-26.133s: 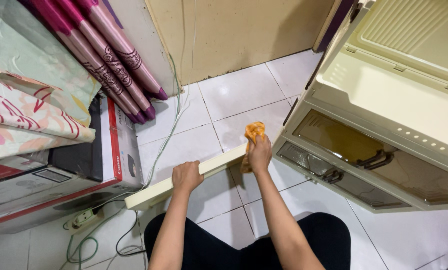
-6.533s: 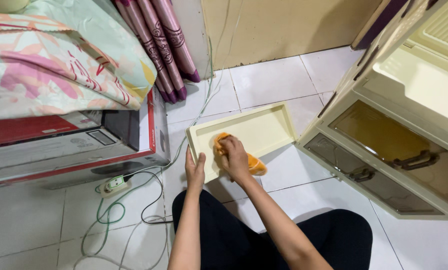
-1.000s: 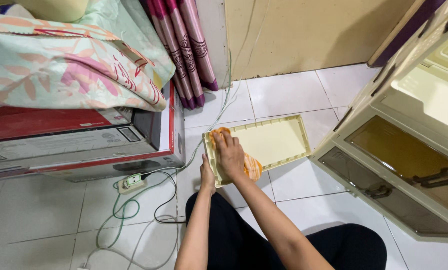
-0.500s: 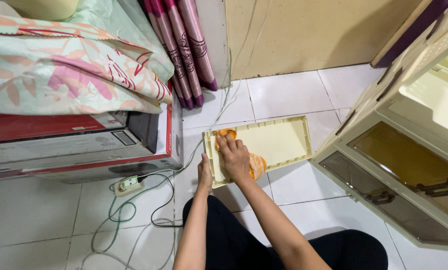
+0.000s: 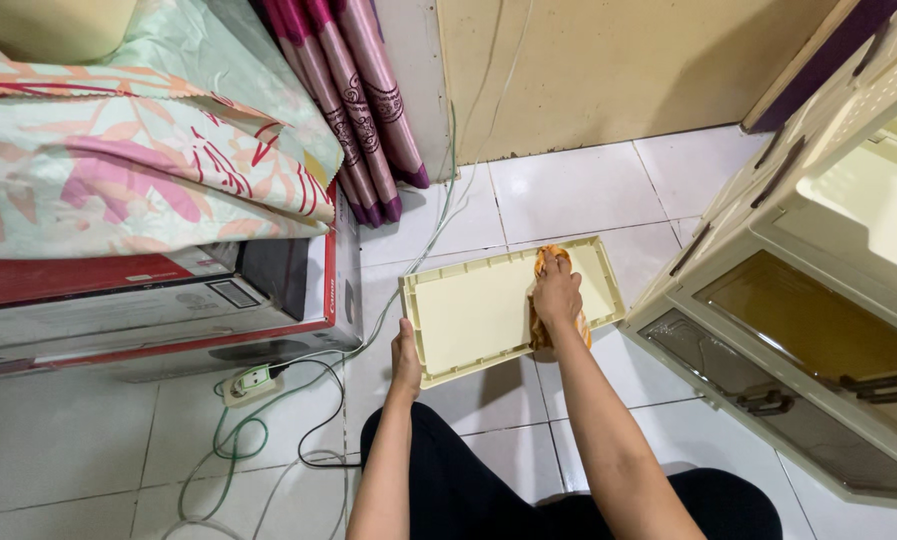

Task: The person sits on the floor and detaches the top drawer from a plastic drawer cabinet, then wipes the removed drawer panel and its edges with an orange cloth. They reattach the drawer to the cabinet, reposition the cabinet against the wall, and wipe the open top compartment with the cloth.

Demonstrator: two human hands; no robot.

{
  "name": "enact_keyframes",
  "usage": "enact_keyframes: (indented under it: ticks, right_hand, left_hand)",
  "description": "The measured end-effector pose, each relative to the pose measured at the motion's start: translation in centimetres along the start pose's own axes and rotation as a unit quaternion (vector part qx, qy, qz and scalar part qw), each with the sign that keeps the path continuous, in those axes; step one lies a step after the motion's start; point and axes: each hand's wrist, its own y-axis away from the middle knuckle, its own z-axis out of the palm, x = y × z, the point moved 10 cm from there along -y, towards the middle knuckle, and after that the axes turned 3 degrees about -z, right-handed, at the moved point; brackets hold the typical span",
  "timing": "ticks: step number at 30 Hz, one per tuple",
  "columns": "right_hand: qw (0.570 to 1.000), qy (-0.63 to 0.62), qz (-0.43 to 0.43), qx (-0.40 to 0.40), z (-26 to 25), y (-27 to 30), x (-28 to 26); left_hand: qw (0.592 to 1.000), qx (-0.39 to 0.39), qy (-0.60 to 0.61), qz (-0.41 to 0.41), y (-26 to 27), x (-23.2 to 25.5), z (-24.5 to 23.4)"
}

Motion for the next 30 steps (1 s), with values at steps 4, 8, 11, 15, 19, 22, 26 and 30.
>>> enact_keyframes:
  ticks: [4, 8, 11, 15, 19, 22, 26, 30]
  right_hand:
    - [1.0, 0.012, -0.014, -0.009, -0.3, 2.3, -3.9]
    - [0.989, -0.03, -0.132, 0.055, -2.6, 6.7, -12.6]
    - [0.98, -0.07, -0.179, 0.053, -3.7, 9.8, -18.2]
    - [0.968, -0.134, -0.209, 0.046, -4.7, 13.0, -23.3]
    - [0.951, -0.196, -0.231, 0.058, -5.6, 15.6, -24.6]
    - [0.956, -0.15, -0.25, 0.037, -5.0, 16.0, -23.5]
    - [0.968, -0.086, -0.229, 0.05, -4.4, 14.3, -19.8]
    - [0.984, -0.042, -0.173, 0.027, -3.1, 11.6, -15.5]
  left_hand:
    - [1.0, 0.002, 0.009, -0.001, -0.5, -0.4, 0.2]
    - [1.0, 0.019, 0.008, -0.022, -0.6, -1.1, -0.2]
    - [0.999, 0.016, 0.039, -0.012, -0.6, -0.8, -0.2]
    - [0.997, 0.0, 0.076, -0.011, -0.5, -0.9, -0.4]
    - [0.993, -0.008, 0.106, -0.045, -1.0, -1.8, -0.7]
    - [0.997, 0.024, 0.066, -0.042, -1.0, -1.9, -1.5]
    - [0.999, 0.014, 0.028, 0.005, -0.7, -0.1, -0.8]
    - [1.0, 0.021, 0.007, 0.004, -0.1, 1.0, -0.1]
